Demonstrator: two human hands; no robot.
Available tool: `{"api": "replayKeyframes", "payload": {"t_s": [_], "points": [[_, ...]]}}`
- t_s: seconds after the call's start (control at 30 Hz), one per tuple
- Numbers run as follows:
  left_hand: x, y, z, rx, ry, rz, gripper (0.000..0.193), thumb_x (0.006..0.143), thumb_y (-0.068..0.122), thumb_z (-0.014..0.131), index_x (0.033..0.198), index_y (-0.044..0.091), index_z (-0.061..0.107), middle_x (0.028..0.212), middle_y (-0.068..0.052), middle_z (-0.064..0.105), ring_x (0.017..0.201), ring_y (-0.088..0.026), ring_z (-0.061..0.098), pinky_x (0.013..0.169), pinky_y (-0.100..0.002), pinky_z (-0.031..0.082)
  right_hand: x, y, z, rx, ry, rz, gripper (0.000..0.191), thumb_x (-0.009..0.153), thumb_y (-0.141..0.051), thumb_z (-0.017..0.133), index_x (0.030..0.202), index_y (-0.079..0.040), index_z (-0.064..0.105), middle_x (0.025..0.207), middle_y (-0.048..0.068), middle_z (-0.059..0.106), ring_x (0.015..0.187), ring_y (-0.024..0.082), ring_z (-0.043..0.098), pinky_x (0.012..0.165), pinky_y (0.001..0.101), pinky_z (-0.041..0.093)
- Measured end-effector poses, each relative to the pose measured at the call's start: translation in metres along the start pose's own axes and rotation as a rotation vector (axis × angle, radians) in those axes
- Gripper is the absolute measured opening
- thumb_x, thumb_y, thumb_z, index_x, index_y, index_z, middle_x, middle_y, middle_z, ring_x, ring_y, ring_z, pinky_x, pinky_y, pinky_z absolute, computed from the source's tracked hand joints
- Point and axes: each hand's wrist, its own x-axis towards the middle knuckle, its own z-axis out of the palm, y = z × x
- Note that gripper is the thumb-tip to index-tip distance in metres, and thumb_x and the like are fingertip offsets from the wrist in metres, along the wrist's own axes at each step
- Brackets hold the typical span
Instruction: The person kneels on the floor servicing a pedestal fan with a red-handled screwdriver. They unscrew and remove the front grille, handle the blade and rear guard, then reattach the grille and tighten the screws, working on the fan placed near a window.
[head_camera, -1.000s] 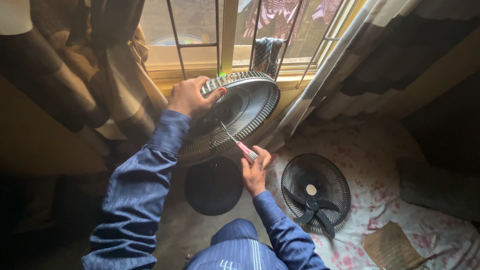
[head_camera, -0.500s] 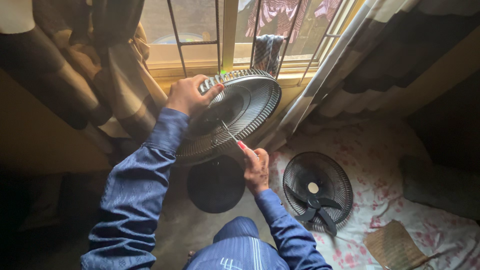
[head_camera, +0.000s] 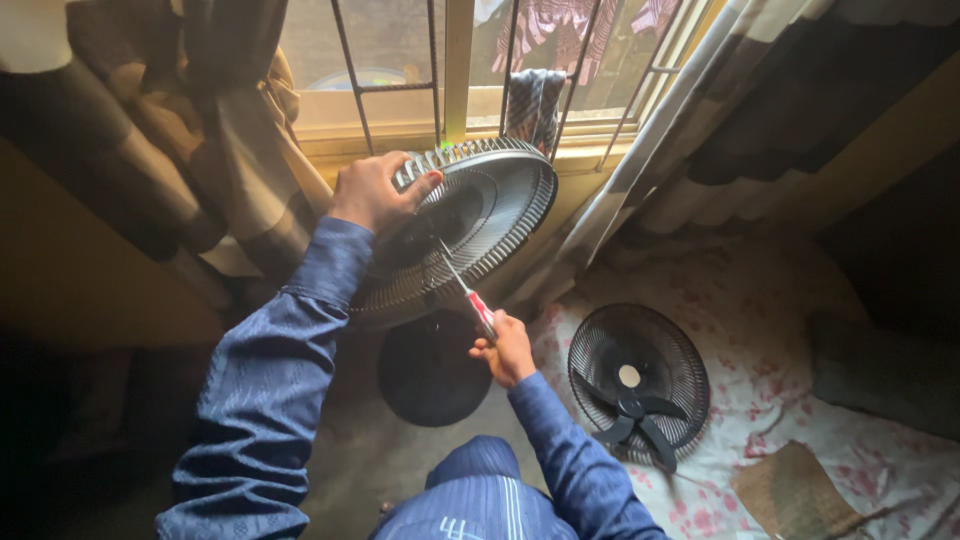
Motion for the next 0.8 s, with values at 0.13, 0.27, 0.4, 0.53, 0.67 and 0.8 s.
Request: {"api": "replayKeyframes", "payload": {"t_s": [0.13,0.27,0.4,0.53,0.67,0.8], "points": [[0.0,0.0,0.003,-0.018,0.058,0.072,0.062,0.085,0.067,0.07,0.115,0.014,0.077,0.099,-0.018,0.075,0.096,-0.038,0.072,0.085,-0.046,0.056,-0.021,0.009,-0.002,-0.71,0.066,-0.906,0.046,0.093,-0.013,0.068,0.13,-0.009,0.041,0.116,0.01,0.045,0.089,0.024,0.062,0.068,0.0417,0.062],[0.0,-0.001,0.005,-0.033,0.076,0.089,0.06,0.085,0.066,0.07,0.114,0.014,0.077,0.1,-0.018,0.076,0.097,-0.037,0.073,0.085,-0.046,0.056,-0.019,0.006,0.003,-0.964,0.266,-0.854,0.017,0.112,-0.02,0.055,0.126,-0.01,0.053,0.105,0.012,0.059,0.079,0.024,0.065,0.074,0.0348,0.056],[0.0,-0.001,0.004,-0.008,0.057,0.041,0.061,0.083,0.067,0.07,0.115,0.015,0.077,0.097,-0.018,0.075,0.094,-0.037,0.073,0.084,-0.046,0.056,-0.01,-0.002,0.006,-0.087,0.168,-0.025,0.027,0.099,-0.031,0.053,0.12,-0.014,0.046,0.113,0.012,0.052,0.075,0.028,0.052,0.054,0.0392,0.052],[0.0,0.001,0.0,0.018,0.067,0.056,0.061,0.086,0.067,0.07,0.114,0.014,0.077,0.096,-0.018,0.076,0.094,-0.037,0.073,0.083,-0.046,0.056,-0.016,-0.001,-0.003,-0.756,0.174,-0.892,0.039,0.091,-0.013,0.065,0.125,-0.006,0.046,0.116,0.016,0.044,0.086,0.028,0.063,0.066,0.0403,0.06],[-0.003,0.005,0.0,-0.02,0.018,0.004,0.058,0.085,0.067,0.069,0.112,0.016,0.077,0.094,-0.016,0.076,0.092,-0.035,0.074,0.083,-0.045,0.057,-0.02,-0.007,-0.002,-1.029,0.291,-0.934,0.024,0.11,-0.021,0.056,0.131,-0.01,0.057,0.113,0.01,0.061,0.096,0.028,0.067,0.084,0.0397,0.055],[-0.001,0.011,-0.002,-0.056,0.043,0.032,0.057,0.083,0.066,0.07,0.112,0.017,0.078,0.094,-0.015,0.076,0.091,-0.034,0.074,0.081,-0.044,0.057,-0.031,-0.016,0.01,-0.63,0.271,-0.457,0.032,0.1,-0.021,0.054,0.129,-0.011,0.045,0.111,0.013,0.062,0.079,0.037,0.064,0.074,0.0434,0.052]]}}
